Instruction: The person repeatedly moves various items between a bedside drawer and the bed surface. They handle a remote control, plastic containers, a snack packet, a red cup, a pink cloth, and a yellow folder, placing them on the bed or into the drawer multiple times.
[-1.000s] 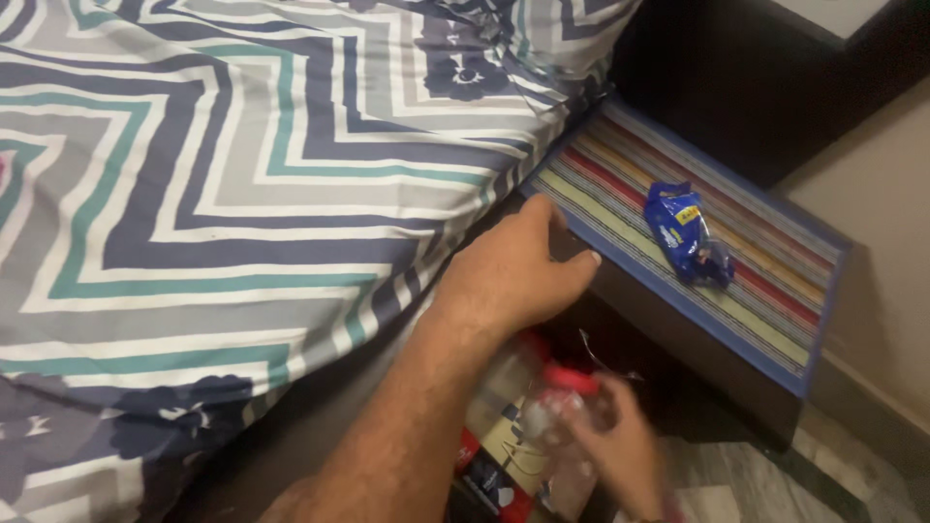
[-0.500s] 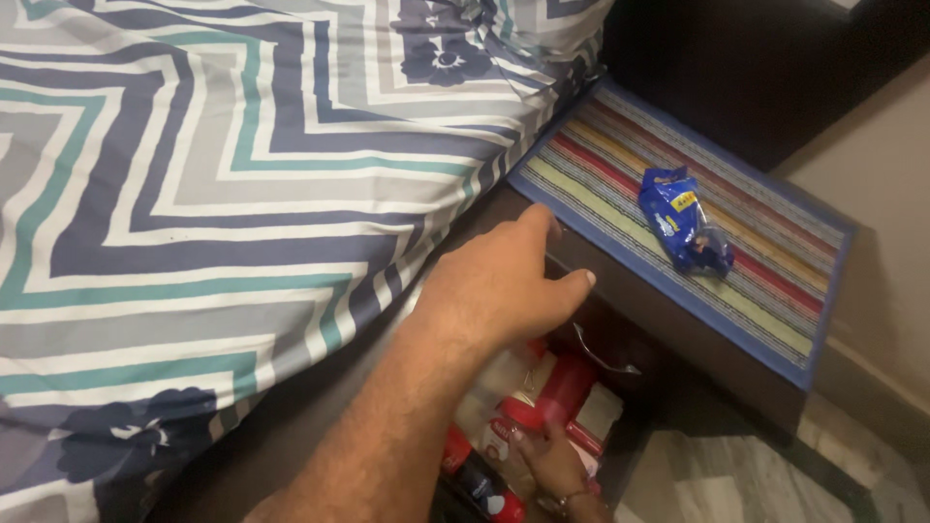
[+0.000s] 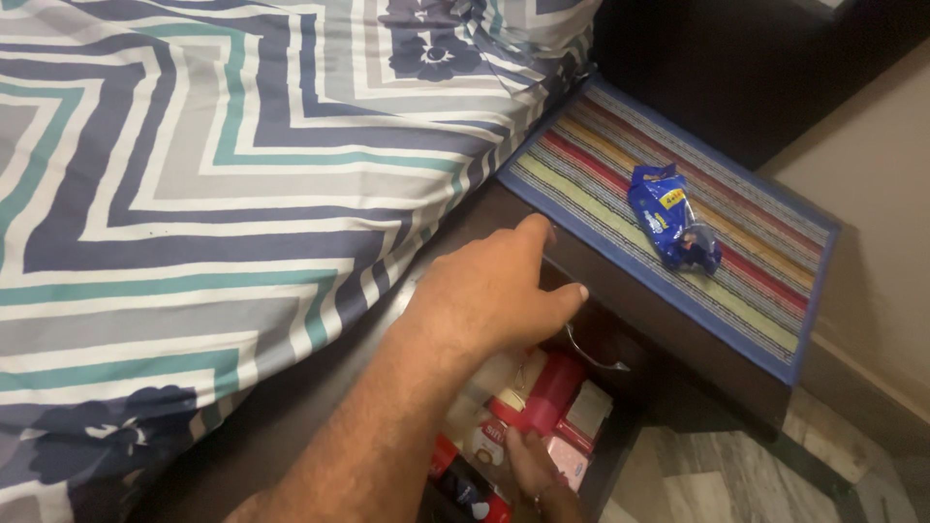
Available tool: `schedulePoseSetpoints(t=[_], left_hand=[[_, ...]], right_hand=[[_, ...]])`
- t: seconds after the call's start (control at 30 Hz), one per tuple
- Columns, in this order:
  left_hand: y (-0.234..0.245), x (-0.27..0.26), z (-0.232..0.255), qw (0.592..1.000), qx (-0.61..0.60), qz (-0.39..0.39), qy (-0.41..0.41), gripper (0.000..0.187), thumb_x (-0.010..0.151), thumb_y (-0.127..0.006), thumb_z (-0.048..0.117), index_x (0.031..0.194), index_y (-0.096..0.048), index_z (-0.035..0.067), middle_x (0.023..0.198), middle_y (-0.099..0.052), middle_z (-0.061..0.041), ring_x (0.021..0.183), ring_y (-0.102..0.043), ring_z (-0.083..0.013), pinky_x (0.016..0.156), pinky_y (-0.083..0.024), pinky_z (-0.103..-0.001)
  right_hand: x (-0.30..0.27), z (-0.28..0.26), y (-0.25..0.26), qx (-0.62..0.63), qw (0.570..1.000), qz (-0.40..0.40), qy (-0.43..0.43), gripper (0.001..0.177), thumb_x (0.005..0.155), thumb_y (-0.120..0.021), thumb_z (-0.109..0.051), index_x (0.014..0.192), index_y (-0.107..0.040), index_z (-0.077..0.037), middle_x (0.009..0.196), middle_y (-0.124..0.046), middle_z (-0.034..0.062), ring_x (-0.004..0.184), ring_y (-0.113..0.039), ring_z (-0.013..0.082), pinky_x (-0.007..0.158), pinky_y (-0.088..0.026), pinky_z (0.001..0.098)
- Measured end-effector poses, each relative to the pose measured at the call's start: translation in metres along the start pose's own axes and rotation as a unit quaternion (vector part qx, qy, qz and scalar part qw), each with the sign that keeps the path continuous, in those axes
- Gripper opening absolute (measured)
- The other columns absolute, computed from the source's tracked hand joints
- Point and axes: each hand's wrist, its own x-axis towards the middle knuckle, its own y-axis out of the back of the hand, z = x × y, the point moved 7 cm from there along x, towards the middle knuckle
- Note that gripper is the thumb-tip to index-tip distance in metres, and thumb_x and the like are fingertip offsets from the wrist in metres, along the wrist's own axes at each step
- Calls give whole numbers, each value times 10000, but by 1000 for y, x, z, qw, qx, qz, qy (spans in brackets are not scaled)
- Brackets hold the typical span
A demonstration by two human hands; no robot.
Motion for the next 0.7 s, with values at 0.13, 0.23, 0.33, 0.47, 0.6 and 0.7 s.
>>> schedulePoseSetpoints(t=[0.13,0.23,0.33,0.47,0.6,0.7], left_hand=[[-3,-2,2,1000,2,-5,-4,692,807,-675,477,1382,-516,127,1182,-702,-138,1110,-679,-316,941,-539,-447],[-4,-3,3,1000,6,-11,-3,688,809,-675,480,1377,-519,125,1182,-706,-135,1114,-681,-310,945,-538,-445],[-5,-3,3,1000,5,-13,-1,691,807,-677,472,1383,-517,126,1192,-708,-134,1123,-681,-307,950,-538,-442],[-2,-3,3,1000,1,-5,-2,702,807,-683,477,1394,-508,134,1224,-684,-141,1145,-660,-312,960,-529,-443],[0,-2,2,1000,-3,3,-10,713,815,-685,475,1409,-498,127,1241,-679,-142,1161,-652,-318,970,-521,-453],[-1,-1,-1,1000,-7,-8,-3,717,820,-681,478,1417,-489,131,1243,-678,-140,1158,-658,-318,973,-523,-455]], right_hand=[[8,18,-8,98,991,-35,-81,619,1028,-285,-396,1304,-657,15,1200,-748,192,1061,-745,302,937,-589,388],[22,27,-16,164,985,-51,-8,634,1040,-270,-420,1289,-653,20,1206,-734,227,1042,-714,325,927,-587,409],[36,29,-13,-238,963,11,127,670,982,-404,-475,1324,-553,82,1186,-674,280,1034,-672,394,905,-551,449],[35,35,7,-215,969,116,36,581,1056,-309,-423,1095,-737,-31,1092,-736,257,1053,-686,411,961,-541,482],[-2,4,20,-263,949,160,63,562,1034,-323,-440,1055,-760,-89,1036,-744,216,1007,-693,394,945,-528,496],[-41,-43,38,-248,943,224,17,482,963,-425,-509,1106,-756,-189,1046,-750,180,1005,-705,378,926,-548,485]])
